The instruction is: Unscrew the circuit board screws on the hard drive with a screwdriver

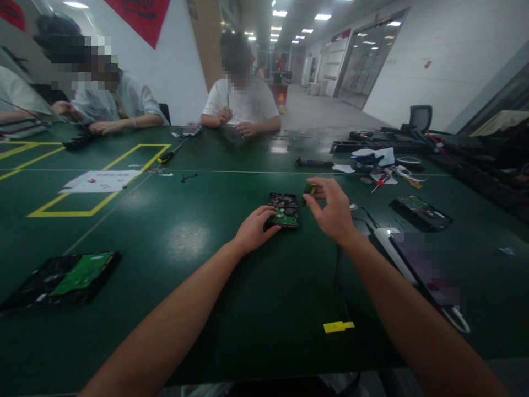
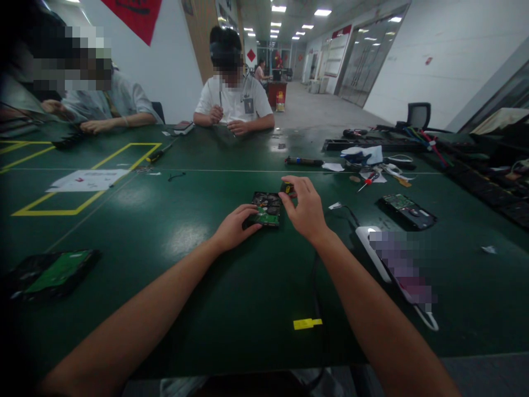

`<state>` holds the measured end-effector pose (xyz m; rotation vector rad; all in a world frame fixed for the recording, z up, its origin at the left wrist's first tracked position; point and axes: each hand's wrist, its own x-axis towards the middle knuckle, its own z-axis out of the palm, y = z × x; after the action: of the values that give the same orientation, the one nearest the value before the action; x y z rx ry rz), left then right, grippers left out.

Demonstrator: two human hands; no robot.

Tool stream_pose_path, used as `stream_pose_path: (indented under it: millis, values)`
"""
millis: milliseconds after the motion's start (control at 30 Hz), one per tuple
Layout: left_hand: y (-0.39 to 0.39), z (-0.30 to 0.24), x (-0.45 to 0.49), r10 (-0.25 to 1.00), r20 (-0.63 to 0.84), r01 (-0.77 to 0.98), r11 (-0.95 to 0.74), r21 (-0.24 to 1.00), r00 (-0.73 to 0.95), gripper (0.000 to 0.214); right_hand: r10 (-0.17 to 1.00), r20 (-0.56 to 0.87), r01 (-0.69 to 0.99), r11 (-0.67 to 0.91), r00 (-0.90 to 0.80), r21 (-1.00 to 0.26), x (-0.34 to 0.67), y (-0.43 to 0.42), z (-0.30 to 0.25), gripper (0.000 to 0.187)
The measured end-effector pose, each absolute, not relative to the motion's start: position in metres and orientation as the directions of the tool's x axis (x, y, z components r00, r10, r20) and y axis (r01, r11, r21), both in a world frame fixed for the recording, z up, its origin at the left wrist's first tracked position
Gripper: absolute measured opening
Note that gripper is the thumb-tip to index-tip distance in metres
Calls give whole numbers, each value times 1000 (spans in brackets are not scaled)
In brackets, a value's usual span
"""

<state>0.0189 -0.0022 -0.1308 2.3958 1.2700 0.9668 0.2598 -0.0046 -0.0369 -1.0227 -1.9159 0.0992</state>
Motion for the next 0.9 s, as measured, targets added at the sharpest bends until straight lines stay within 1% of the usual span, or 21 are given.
stream_pose_path:
  millis: [100, 300, 400, 500, 600, 733, 900]
  values:
    - [-2, -130, 18, 812, 427, 639, -579, 506, 398, 40, 691, 694, 616, 640, -202, -458, 261, -3, -40, 35]
    - [-3, -130, 19, 808, 437, 642, -583, 498, 395, 40, 707, 681, 600, 632, -188, -491, 262, 1, -42, 39]
    - [-3, -131, 19, 811, 432, 641, -580, 503, 395, 39, 694, 700, 640, 617, -169, -458, 262, 1, -42, 38]
    - [-2, -132, 19, 812, 437, 636, -579, 510, 388, 38, 673, 714, 639, 638, -192, -430, 262, -1, -43, 37]
    - [-2, -133, 19, 814, 432, 638, -576, 511, 389, 39, 669, 713, 613, 659, -211, -436, 262, -1, -43, 39]
    - [-1, -133, 18, 818, 423, 641, -571, 513, 390, 39, 692, 689, 623, 640, -213, -450, 261, 1, -44, 40]
    - [-1, -134, 18, 811, 436, 635, -579, 511, 389, 39, 672, 715, 635, 642, -195, -430, 258, 1, -43, 35]
